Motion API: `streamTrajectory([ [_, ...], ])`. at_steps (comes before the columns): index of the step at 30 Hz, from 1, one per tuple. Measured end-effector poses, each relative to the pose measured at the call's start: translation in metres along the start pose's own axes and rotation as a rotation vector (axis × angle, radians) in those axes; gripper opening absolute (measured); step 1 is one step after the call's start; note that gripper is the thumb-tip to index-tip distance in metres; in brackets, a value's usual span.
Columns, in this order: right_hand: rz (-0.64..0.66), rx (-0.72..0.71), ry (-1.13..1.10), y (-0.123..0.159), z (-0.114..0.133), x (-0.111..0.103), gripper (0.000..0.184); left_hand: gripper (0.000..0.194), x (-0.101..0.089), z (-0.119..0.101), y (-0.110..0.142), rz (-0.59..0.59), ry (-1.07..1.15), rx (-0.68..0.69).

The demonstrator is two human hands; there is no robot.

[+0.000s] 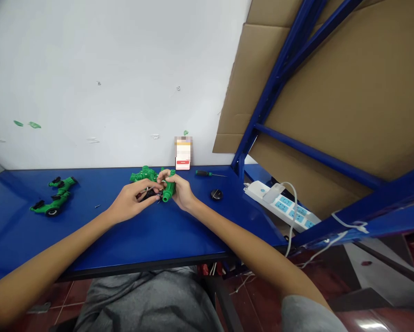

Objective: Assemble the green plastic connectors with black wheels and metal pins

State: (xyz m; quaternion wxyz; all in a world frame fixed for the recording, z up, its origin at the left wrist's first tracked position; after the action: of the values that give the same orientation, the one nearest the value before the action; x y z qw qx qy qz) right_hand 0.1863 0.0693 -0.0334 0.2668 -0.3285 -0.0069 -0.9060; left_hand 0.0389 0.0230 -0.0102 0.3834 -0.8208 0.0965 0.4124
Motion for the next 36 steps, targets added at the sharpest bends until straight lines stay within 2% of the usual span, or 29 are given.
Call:
streamTrajectory([
  [3, 0.014, 0.031, -0.021, -0.001, -0.009, 0.0, 0.019, 0.023, 0.004, -0.004, 0.002, -0.002, -0.016, 0.062],
  [9, -0.038, 0.057, -0.007, -0.003, -0.019, -0.006, 0.017, 0.023, 0.006, -0.006, 0.005, -0.016, -0.043, 0.086],
  [14, -0.09, 0.044, 0.066, -0.002, -0.017, -0.007, 0.021, 0.02, 0.001, -0.003, 0.003, -0.075, -0.096, 0.077],
  [19, -0.07, 0.054, 0.148, -0.004, -0.018, -0.005, 0.033, 0.019, -0.003, 0.007, 0.002, -0.128, -0.177, 0.031],
  [23, -0.1, 0.052, 0.138, -0.005, -0.021, -0.007, 0.031, 0.026, -0.003, 0.008, 0.0, -0.067, -0.137, -0.022],
  [28, -0.083, 0.041, 0.026, -0.005, -0.008, -0.008, 0.025, 0.023, -0.009, 0.013, -0.001, -0.006, -0.024, -0.153],
  [33, -0.106, 0.004, -0.045, -0.007, 0.008, -0.016, 0.032, 0.035, -0.008, 0.014, -0.004, 0.114, -0.097, -0.008],
  [36, -0.09, -0.037, -0.066, -0.007, 0.013, -0.017, 0.028, 0.041, -0.009, 0.016, -0.004, 0.142, -0.174, -0.009],
])
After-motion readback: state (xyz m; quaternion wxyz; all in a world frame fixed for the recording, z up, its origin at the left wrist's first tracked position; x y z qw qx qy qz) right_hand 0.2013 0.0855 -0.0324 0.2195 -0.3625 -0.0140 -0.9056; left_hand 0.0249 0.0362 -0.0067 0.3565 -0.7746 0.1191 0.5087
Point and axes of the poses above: each hand's wrist, its own y-axis away from the middle knuckle, its own x-axis out of the palm, z = x × y, the point moved 6 cm from there along -y, towards the middle knuckle, and after that the axes turned 12 degrees about -y, right-handed, at the moved point
